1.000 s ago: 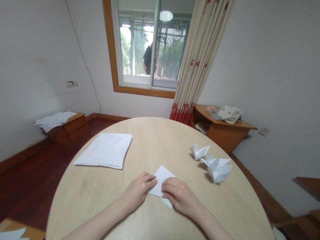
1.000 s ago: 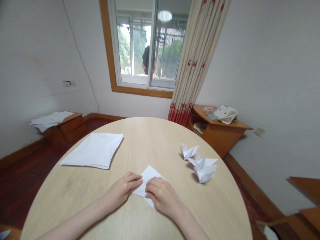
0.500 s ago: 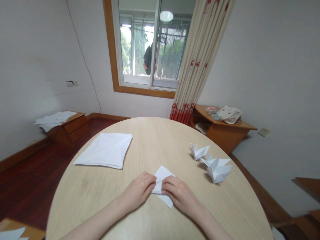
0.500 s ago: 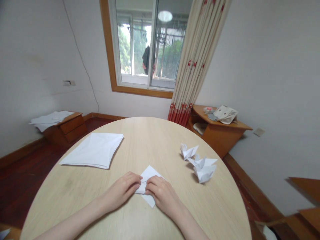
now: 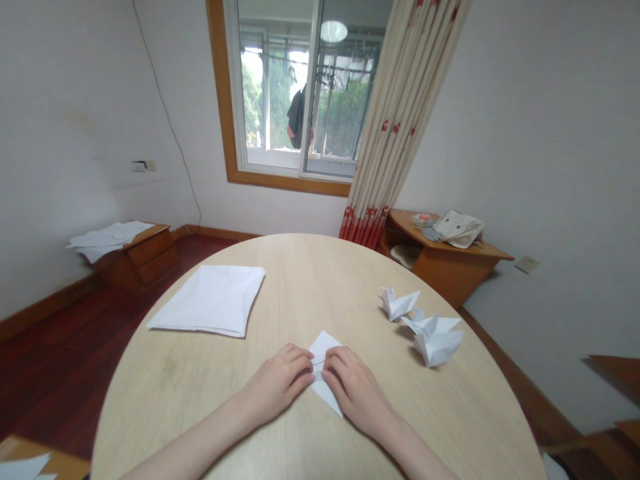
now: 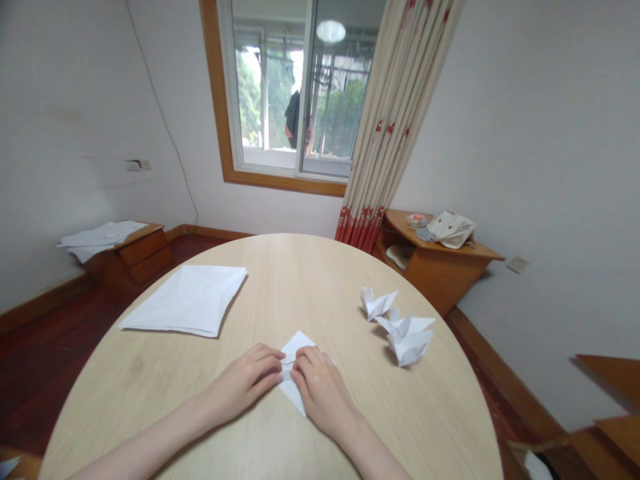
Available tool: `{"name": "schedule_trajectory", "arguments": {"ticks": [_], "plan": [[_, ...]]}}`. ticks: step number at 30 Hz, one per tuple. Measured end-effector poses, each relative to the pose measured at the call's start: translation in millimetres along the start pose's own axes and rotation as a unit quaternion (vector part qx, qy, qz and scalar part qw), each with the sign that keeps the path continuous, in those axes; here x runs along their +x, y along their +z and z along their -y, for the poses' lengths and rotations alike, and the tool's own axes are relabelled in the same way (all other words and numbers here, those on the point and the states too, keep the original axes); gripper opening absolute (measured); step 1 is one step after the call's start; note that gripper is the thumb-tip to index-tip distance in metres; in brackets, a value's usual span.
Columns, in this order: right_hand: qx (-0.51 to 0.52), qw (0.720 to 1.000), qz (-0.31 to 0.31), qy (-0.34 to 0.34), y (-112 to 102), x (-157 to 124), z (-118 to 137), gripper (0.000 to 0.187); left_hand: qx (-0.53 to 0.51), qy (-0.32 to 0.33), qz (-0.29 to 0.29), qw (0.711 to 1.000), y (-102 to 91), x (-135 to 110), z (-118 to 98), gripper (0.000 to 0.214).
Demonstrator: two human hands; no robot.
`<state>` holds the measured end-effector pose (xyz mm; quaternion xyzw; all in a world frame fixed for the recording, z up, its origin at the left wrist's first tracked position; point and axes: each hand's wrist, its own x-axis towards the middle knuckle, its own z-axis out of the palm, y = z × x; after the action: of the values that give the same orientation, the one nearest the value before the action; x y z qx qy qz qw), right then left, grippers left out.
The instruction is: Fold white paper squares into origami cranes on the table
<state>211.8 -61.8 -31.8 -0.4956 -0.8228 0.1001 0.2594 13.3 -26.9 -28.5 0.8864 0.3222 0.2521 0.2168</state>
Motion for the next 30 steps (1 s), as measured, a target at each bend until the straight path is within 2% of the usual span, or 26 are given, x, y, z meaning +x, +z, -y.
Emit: {"name": "schedule_trajectory", "arguments": {"ticks": [9, 18, 24, 30], "plan": [[-0.021, 0.999, 0.006, 0.031, 6, 1, 0, 0.01, 0.0, -0.029, -0.011, 1.0, 5.1, -1, 2, 0.018], [-0.037, 0.996, -0.018, 0.076, 6, 4, 1, 0.01, 0.027, -0.015, -0.027, 0.999, 11.1, 1, 5, 0.014], [-0.032, 0.994, -0.002, 0.109, 3, 4, -7, 0.015, 0.063, -0.051, 0.008, 0.997, 1.0, 5, 4, 0.014], [-0.039, 0.992, 0.02, 0.122, -3, 4, -11, 0.017, 0.04, -0.045, 0.047, 0.997, -10.0, 6, 9, 0.021]]}}
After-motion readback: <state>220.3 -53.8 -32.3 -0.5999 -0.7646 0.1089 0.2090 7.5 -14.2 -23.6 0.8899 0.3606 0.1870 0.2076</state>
